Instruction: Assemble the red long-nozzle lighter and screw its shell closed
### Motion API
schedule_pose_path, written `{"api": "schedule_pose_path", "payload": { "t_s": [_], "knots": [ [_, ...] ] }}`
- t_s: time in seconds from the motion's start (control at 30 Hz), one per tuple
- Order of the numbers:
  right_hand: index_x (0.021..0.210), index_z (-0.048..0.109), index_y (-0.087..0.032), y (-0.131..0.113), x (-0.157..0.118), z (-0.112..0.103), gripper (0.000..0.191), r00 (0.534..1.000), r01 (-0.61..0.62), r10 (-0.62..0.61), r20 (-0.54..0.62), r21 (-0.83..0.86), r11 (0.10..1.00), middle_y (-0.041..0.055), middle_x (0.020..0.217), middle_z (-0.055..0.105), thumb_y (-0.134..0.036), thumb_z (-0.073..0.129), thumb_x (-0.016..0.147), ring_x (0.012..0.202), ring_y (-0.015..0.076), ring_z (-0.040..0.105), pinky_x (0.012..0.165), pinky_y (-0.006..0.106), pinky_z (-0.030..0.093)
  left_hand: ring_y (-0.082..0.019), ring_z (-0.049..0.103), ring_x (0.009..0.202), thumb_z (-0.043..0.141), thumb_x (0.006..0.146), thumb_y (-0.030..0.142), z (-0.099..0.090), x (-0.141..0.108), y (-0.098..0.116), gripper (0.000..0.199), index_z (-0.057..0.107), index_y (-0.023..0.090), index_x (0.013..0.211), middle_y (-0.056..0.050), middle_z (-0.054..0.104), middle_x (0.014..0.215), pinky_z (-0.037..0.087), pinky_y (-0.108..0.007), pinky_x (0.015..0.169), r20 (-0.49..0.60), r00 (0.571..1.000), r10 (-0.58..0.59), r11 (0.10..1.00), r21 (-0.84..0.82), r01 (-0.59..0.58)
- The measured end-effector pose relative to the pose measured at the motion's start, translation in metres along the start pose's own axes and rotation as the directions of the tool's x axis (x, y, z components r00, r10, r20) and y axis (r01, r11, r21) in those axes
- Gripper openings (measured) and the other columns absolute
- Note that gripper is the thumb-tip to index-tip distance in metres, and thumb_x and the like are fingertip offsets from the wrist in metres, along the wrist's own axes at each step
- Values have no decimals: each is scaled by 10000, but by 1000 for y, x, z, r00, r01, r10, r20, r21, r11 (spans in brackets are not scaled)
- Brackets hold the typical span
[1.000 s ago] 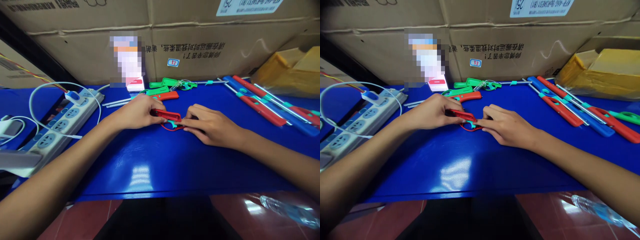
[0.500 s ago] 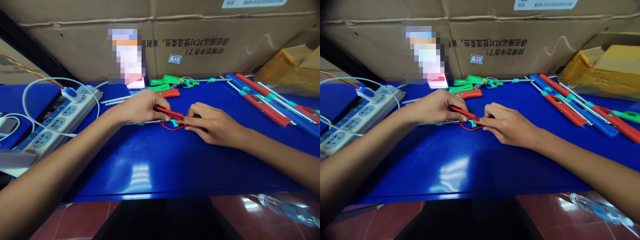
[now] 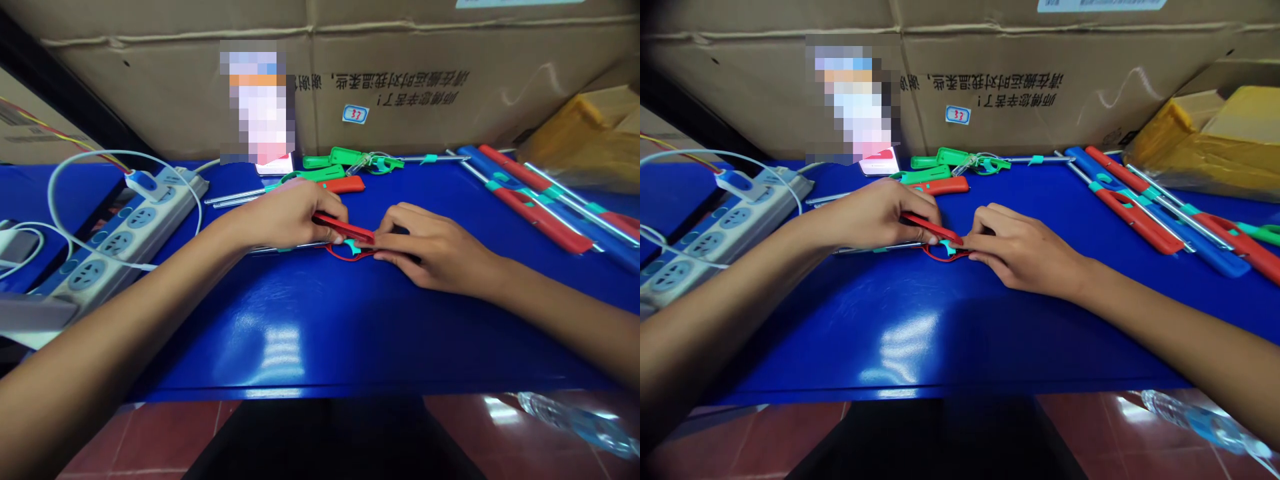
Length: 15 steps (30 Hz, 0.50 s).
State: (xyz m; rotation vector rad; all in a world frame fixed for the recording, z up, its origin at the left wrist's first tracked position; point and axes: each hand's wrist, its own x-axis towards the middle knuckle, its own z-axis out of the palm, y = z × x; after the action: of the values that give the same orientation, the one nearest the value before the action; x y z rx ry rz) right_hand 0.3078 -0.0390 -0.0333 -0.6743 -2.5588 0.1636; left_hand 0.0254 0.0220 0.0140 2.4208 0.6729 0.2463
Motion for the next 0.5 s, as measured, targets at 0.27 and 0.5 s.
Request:
{"api": "schedule_pose_path", "payload": {
  "t_s": [0.27, 0.5],
  "knots": [
    [1262, 747, -195, -1, 2, -3, 226, 999, 33, -33, 7, -19, 999, 90, 1008, 680, -199, 597, 1093, 928, 245, 622, 791, 401, 530, -131, 647, 700, 715, 982, 326, 0, -2, -3, 184, 850, 205, 946, 2, 753, 812, 440, -258, 685, 11, 1000, 1, 1000, 18, -1],
    [1352, 734, -188, -2, 1, -3, 293, 999, 33, -32, 26, -38, 999, 97, 1032, 673, -217, 573, 1109, 953, 249, 629, 815, 400, 547, -138, 671, 726, 747, 949, 362, -10, -11, -3, 173, 858, 232, 975, 15, 767, 841, 446, -249, 689, 4, 999, -31, 993, 112, 31]
  ]
}}
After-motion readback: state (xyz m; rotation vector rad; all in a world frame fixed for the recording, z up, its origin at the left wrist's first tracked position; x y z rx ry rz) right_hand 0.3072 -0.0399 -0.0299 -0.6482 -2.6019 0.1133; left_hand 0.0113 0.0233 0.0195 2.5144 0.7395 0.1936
